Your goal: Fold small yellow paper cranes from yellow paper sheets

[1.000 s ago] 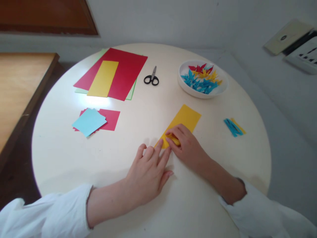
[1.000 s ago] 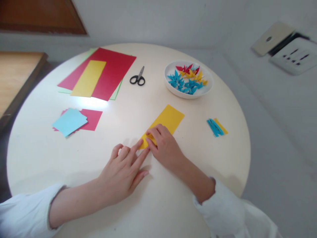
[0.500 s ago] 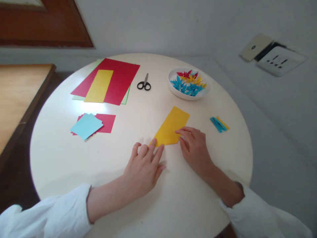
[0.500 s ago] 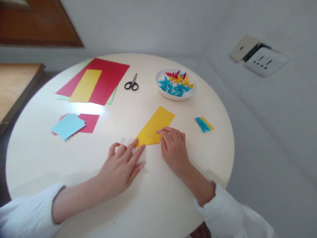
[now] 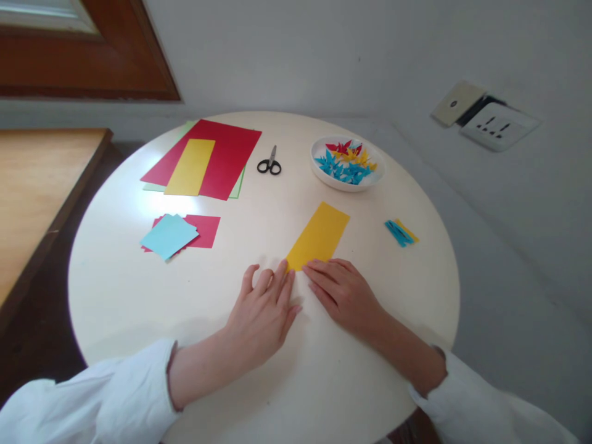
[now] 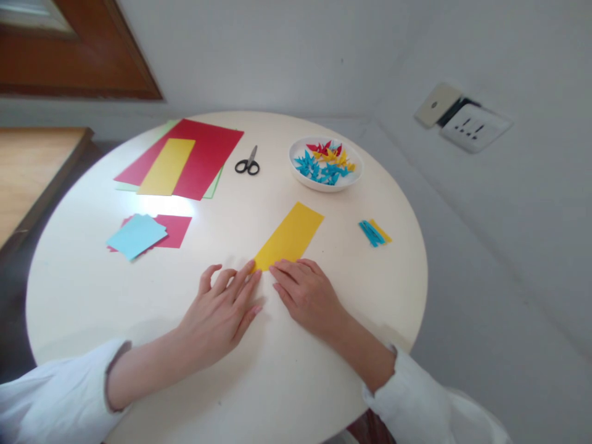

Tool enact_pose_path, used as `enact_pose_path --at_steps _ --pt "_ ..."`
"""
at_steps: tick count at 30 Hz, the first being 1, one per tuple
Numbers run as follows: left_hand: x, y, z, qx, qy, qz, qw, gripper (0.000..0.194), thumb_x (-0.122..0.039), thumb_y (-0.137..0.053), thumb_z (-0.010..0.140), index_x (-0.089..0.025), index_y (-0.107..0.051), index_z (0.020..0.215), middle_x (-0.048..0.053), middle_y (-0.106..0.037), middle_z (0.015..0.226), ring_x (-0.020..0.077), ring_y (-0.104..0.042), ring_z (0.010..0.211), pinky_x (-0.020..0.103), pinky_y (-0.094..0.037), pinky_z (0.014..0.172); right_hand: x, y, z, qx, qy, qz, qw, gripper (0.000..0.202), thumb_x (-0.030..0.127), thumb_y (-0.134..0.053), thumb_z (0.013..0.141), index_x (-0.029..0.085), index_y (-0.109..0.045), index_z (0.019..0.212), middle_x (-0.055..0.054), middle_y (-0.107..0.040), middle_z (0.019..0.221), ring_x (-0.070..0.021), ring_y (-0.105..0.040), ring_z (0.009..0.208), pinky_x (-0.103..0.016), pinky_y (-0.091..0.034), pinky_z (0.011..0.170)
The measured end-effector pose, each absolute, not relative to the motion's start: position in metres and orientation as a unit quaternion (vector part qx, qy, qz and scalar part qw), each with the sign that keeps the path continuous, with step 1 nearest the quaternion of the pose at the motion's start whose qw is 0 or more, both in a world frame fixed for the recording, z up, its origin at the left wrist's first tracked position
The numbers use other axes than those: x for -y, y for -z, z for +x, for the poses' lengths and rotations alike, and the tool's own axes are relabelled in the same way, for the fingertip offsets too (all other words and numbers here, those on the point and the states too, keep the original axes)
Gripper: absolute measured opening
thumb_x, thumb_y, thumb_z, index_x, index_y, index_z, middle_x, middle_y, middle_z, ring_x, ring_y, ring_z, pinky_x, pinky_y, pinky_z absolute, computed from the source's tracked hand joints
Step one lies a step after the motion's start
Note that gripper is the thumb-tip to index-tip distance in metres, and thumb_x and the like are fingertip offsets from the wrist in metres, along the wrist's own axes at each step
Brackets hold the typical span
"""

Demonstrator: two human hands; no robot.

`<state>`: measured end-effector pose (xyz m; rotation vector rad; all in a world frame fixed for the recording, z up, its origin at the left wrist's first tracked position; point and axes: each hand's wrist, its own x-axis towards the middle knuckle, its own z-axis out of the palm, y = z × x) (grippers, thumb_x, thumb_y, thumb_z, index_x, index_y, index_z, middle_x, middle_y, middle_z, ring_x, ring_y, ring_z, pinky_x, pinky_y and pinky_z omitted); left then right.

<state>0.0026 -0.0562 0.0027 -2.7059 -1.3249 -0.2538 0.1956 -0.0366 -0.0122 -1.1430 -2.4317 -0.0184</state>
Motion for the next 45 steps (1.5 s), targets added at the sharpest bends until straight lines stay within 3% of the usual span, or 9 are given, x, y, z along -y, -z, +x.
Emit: enact_pose_path --at_steps 11,18,32,40,45 --pt "0.065 -0.004 -0.021 0.462 0.104 -0.878 0.066 0.039 -0.029 -0.037 0.094 -0.009 -0.058 0.119 0.016 -0.058 0.127 0.0309 -0.053 0.11 0.051 -0.033 0.097 0.038 0.011 0.197 0.889 -0.004 -0.417 0.19 0.028 0.027 -0.048 0.089 0.016 -0.062 0.112 -0.011 -0.066 0.106 -0.0211 -0.059 0.094 -0.04 -0.046 0.085" --pt "0.053 0.005 -0.011 0.355 0.092 -0.93 0.007 0.058 -0.04 -0.03 0.095 0.0 -0.035 0.137 0.019 -0.039 0.143 0.0293 -0.029 0.136 0.048 -0.024 0.11 0.036 0.012 0.196 0.893 -0.004 -0.409 0.188 0.03 0.029 -0.05 0.089 0.018 -0.061 0.114 -0.011 -0.065 0.106 -0.0211 -0.059 0.093 -0.039 -0.045 0.084" --pt "0.047 0.003 0.003 0.37 0.084 -0.925 0.016 0.054 -0.038 -0.028 0.095 0.0 -0.05 0.126 0.019 -0.054 0.13 0.028 -0.047 0.124 0.047 -0.026 0.11 0.035 0.015 0.222 0.866 0.055 -0.448 0.217 0.025 0.016 -0.043 0.091 0.015 -0.063 0.107 -0.01 -0.068 0.112 -0.0199 -0.061 0.104 -0.039 -0.042 0.087" --pt "0.046 0.004 0.012 0.392 0.083 -0.915 0.043 0.05 -0.039 -0.033 0.094 -0.006 -0.047 0.13 0.016 -0.058 0.119 0.0264 -0.051 0.114 0.048 -0.028 0.107 0.037 0.017 0.222 0.86 0.045 -0.453 0.229 0.026 0.014 -0.043 0.091 0.015 -0.063 0.107 -0.01 -0.068 0.113 -0.0191 -0.062 0.104 -0.039 -0.043 0.086" --pt "0.046 0.007 0.001 0.402 0.128 -0.905 0.057 0.042 -0.034 -0.036 0.093 -0.006 -0.056 0.118 0.016 -0.061 0.108 0.0269 -0.054 0.105 0.049 -0.036 0.102 0.035 0.02 0.223 0.858 0.033 -0.454 0.238 0.026 0.015 -0.044 0.091 0.017 -0.063 0.108 -0.009 -0.068 0.113 -0.0188 -0.062 0.105 -0.039 -0.043 0.087"
